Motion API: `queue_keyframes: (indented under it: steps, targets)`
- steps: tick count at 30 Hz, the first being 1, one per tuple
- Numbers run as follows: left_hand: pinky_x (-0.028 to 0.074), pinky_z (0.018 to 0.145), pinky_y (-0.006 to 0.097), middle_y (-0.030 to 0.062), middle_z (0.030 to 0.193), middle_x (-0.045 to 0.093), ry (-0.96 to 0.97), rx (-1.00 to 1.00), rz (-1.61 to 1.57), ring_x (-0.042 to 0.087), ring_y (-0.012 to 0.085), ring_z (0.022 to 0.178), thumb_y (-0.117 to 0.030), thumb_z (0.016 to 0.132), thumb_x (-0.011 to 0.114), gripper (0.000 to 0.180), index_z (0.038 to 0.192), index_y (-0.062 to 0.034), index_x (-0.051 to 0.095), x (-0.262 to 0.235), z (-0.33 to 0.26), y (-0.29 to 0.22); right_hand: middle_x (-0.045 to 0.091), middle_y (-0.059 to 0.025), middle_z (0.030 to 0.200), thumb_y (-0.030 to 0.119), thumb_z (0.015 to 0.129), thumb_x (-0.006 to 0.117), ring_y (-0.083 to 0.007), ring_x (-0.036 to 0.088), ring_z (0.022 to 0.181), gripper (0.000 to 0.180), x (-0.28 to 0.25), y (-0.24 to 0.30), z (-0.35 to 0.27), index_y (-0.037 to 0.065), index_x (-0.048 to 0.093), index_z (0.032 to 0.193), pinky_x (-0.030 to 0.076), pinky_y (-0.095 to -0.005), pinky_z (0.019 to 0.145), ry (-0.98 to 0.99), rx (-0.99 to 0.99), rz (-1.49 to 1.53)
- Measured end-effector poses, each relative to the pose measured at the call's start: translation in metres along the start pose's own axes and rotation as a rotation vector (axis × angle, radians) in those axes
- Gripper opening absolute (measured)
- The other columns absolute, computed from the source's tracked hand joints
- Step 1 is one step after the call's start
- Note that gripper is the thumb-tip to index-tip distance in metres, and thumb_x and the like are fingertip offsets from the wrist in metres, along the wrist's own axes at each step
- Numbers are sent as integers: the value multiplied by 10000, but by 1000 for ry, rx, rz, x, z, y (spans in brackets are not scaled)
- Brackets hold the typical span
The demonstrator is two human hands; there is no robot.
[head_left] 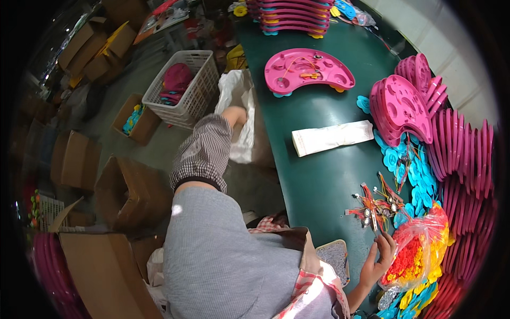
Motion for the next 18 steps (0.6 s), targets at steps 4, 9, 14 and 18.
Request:
queue_keyframes:
  steps: [4, 9, 14, 18]
  targets:
    - [596, 777, 515, 214, 1004, 781, -424, 145, 196, 758, 404, 940, -244, 831, 726, 273, 957, -15, 804, -133, -54, -2, 627, -158, 1326, 9, 995, 644, -251, 683, 1085, 233, -13, -20, -15, -32, 691, 1220, 562, -355, 954, -140, 57, 83]
    - [570, 834, 416, 195, 1028, 751, -1129, 591, -195, 728, 325, 948, -133, 950, 684, 224, 1102, 13, 759, -228, -138, -98, 615, -152, 1353, 65, 990, 674, -270, 663, 1179, 297, -50, -47, -15, -3, 675, 1279, 563, -363, 975, -301, 153, -37]
    - [548, 855, 360, 165, 1017, 720, -1156, 1022, -499, 695, 272, 930, -8, 1025, 641, 171, 1172, 30, 720, -162, -277, -259, 588, -156, 1387, 134, 987, 700, -292, 633, 1260, 380, -90, -105, -28, 28, 647, 1349, 561, -384, 992, -581, 340, 263]
    - [547, 891, 414, 169, 1068, 719, -741, 1500, -459, 694, 328, 973, 18, 930, 691, 197, 1124, -7, 719, -52, -335, -413, 545, -175, 1370, 165, 1025, 659, -303, 593, 1315, 426, -148, -175, -83, -3, 570, 1406, 517, -419, 1079, -915, 476, 148]
Point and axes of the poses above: each hand's wrist, its own z-axis towards the middle knuckle, its own x-axis out of the palm, y = z × x, the point moved 8 cm from there along z, towards the middle knuckle
